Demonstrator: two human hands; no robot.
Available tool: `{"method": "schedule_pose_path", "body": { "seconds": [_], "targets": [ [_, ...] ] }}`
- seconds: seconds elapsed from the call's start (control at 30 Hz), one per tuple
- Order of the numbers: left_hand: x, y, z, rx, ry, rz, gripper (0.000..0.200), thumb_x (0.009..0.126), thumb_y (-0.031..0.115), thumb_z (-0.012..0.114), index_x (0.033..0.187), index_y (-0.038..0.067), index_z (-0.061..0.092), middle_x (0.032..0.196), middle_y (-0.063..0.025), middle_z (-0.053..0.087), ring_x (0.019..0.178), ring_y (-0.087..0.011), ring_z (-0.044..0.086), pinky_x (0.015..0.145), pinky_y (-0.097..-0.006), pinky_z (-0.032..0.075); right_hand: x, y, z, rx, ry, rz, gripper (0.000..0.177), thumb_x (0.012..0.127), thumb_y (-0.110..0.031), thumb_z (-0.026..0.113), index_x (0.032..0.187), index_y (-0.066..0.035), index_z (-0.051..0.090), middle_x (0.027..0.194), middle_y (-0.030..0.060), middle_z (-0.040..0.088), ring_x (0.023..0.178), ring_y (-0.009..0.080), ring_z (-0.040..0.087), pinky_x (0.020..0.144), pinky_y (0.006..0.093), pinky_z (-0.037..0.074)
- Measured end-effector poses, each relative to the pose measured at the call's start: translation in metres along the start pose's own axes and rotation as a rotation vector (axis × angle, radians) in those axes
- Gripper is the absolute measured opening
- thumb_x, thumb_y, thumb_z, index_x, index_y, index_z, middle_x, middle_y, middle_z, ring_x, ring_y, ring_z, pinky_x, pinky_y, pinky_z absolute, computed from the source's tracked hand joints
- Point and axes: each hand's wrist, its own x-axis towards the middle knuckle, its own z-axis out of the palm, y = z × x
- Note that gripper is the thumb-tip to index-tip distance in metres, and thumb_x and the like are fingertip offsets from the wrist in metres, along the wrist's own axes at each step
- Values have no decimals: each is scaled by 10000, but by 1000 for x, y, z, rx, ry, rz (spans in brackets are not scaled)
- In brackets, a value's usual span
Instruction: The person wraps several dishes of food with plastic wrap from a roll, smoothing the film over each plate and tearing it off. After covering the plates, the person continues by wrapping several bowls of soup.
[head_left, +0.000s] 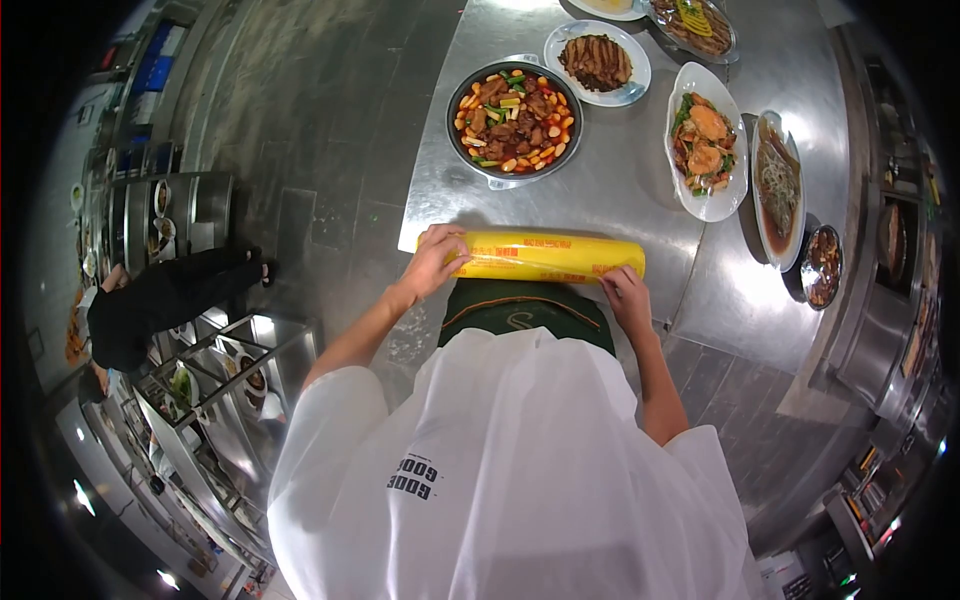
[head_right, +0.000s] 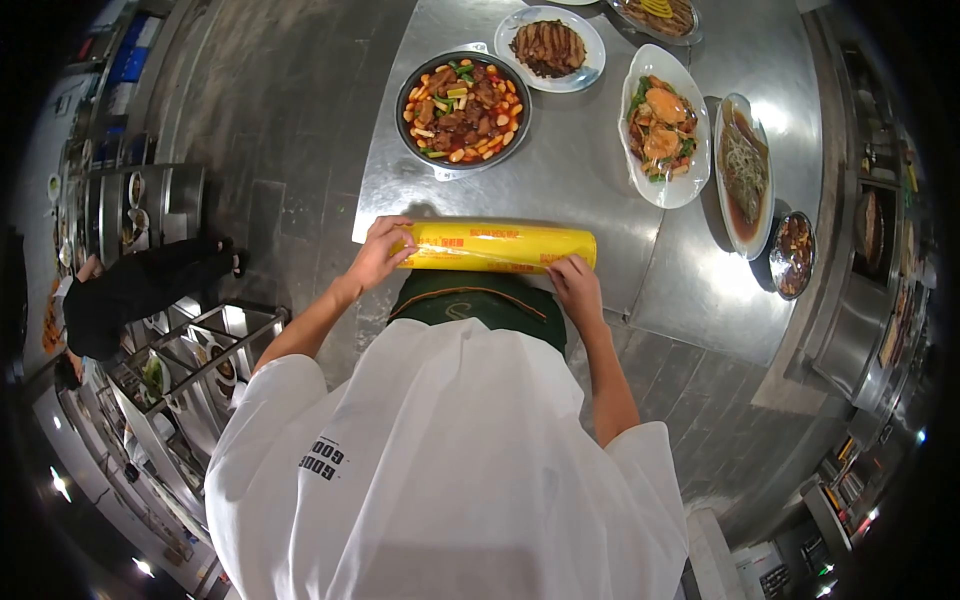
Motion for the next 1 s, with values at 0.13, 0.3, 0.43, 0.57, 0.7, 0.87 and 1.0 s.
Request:
{"method": "schedule_pose_path", "body": {
  "seconds": [0.13,0.3,0.43,0.57,0.7,0.87,1.0],
  "targets": [
    [-2,-9,7,58,-27,32,218,886,110,780,1036,86,625,1337,-117,608,1284,-364,522,1105,-465,407,1,0,-1,-18,-6,0,100,913,-88,751,954,-46,670,917,137,624,846,346,646,736,413,531],
    [-3,0,1,34,11,23,193,895,113,768,1034,96,635,1334,-117,610,1282,-358,525,1092,-467,406,1,0,-1,-30,-21,12,105,910,-95,757,959,-49,676,928,131,632,865,342,652,743,411,540],
    [2,-1,7,55,18,21,183,898,99,755,1026,92,625,1335,-123,609,1275,-366,527,1085,-472,411,0,0,1,-30,-14,21,105,907,-91,760,957,-51,676,931,128,633,869,339,653,744,412,540],
    [5,-2,8,41,-4,31,191,894,93,758,1031,90,625,1325,-128,608,1276,-370,525,1081,-478,415,0,1,-1,-43,-9,-15,112,894,-86,771,951,-57,679,923,122,633,865,335,652,744,409,541],
    [3,-1,5,33,-4,58,183,895,83,750,1030,85,627,1283,-123,620,1240,-363,550,1051,-454,444,-2,3,1,-76,31,-80,127,868,-82,787,936,-63,681,910,112,630,868,331,642,761,415,537],
    [9,10,1,57,34,62,162,899,89,745,1021,76,641,1217,-132,627,1182,-369,565,1027,-457,461,-2,4,4,-83,63,-86,130,856,-85,793,918,-63,680,904,106,630,879,327,639,779,421,531],
    [17,8,0,190,-46,149,181,897,78,714,1063,64,645,1174,-112,624,1132,-331,583,980,-430,480,-2,4,3,-89,48,-75,127,859,-87,792,916,-63,681,904,106,632,874,324,641,778,419,533]
  ]
}}
